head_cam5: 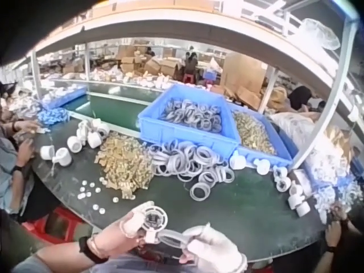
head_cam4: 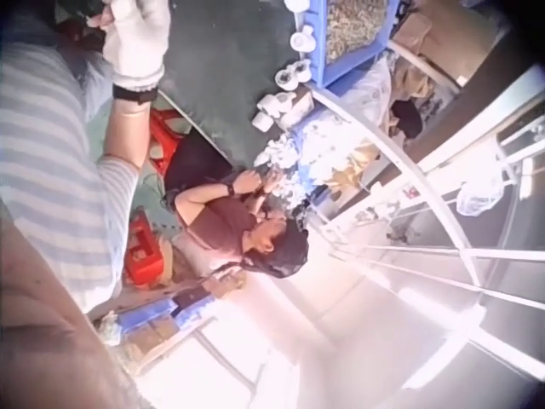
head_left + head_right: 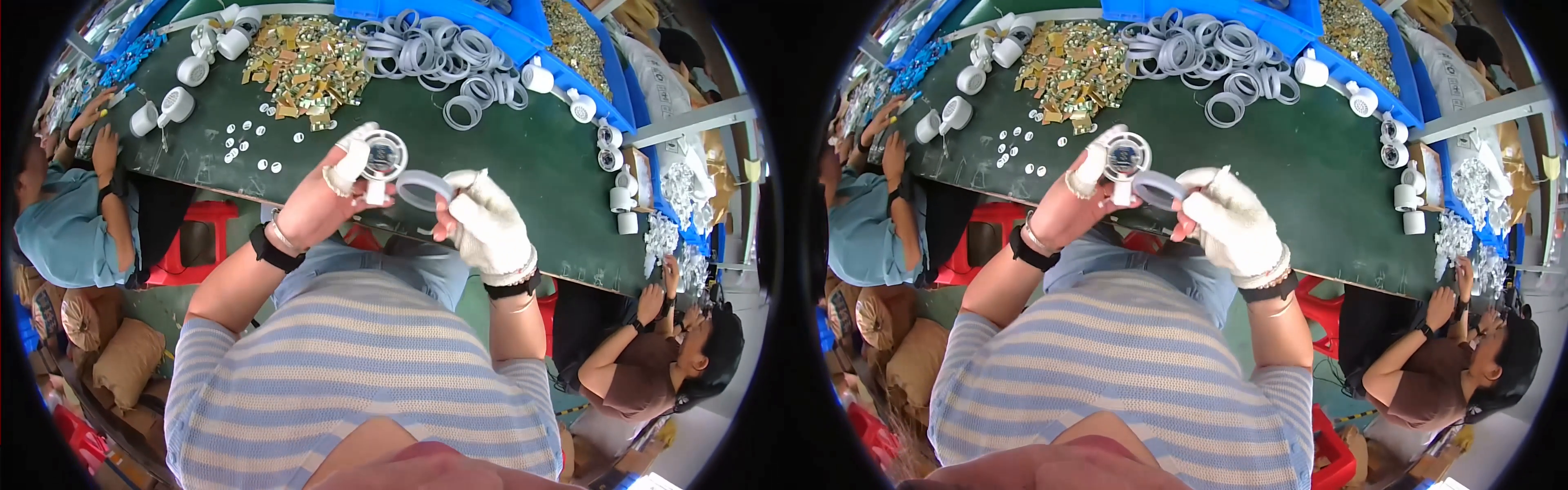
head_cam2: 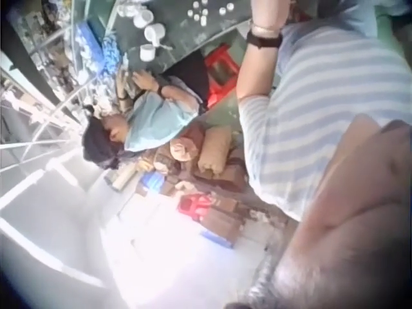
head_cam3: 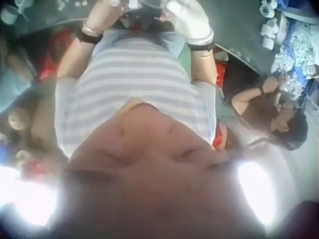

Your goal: The person picks up a circuit board and a white housing, fits the board into the housing, and presses a grey ring onto the assembly. They then pick up a small green component and a white cap, joining them together before placing the unit on the table.

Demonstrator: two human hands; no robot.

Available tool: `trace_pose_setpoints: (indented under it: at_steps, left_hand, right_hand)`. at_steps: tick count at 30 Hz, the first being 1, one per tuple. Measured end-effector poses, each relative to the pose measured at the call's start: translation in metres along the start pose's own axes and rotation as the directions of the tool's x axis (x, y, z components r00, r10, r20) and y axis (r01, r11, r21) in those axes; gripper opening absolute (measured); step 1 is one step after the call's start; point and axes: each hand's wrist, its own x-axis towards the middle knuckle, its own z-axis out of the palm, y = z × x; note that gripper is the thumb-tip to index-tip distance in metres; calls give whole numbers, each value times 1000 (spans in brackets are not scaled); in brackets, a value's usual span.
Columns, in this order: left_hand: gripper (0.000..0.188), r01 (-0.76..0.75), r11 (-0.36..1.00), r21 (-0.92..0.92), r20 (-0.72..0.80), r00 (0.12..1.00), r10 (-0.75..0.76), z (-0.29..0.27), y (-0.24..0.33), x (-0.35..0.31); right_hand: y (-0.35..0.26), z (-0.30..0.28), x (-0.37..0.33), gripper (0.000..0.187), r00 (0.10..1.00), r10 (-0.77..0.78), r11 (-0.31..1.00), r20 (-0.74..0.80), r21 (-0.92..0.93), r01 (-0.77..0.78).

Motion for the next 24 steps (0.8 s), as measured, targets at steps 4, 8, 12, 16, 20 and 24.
trace_pose_setpoints:
  at_steps: [4, 8, 12, 16, 20, 24]
  left_hand:
    - [88, 51, 998, 20, 151, 987, -53, 15, -9, 2]
    - [112, 34, 988, 152, 112, 992, -51, 26, -9, 5]
    - [115, -23, 978, 205, 113, 994, -1, 26, -14, 13]
    - [113, -83, 979, 189, 153, 987, 54, 23, -19, 15]
    - [112, -61, 966, 253, 116, 993, 32, 21, -19, 13]
    - [111, -64, 970, 234, 115, 993, 38, 21, -22, 11]
  right_hand:
    - [3, 2, 7, 30, 998, 22, 996, -61, -84, -27]
    - [-7, 11, 4, 26, 990, -66, 919, -121, -395, 12]
    - [-8, 13, 2, 27, 984, -119, 942, -134, -328, 69]
    - [-11, 10, 7, 27, 987, -94, 939, -131, -341, 45]
    - [-9, 6, 9, 24, 992, -97, 908, -77, -416, 56]
    - [-9, 5, 8, 22, 995, -87, 905, -53, -422, 57]
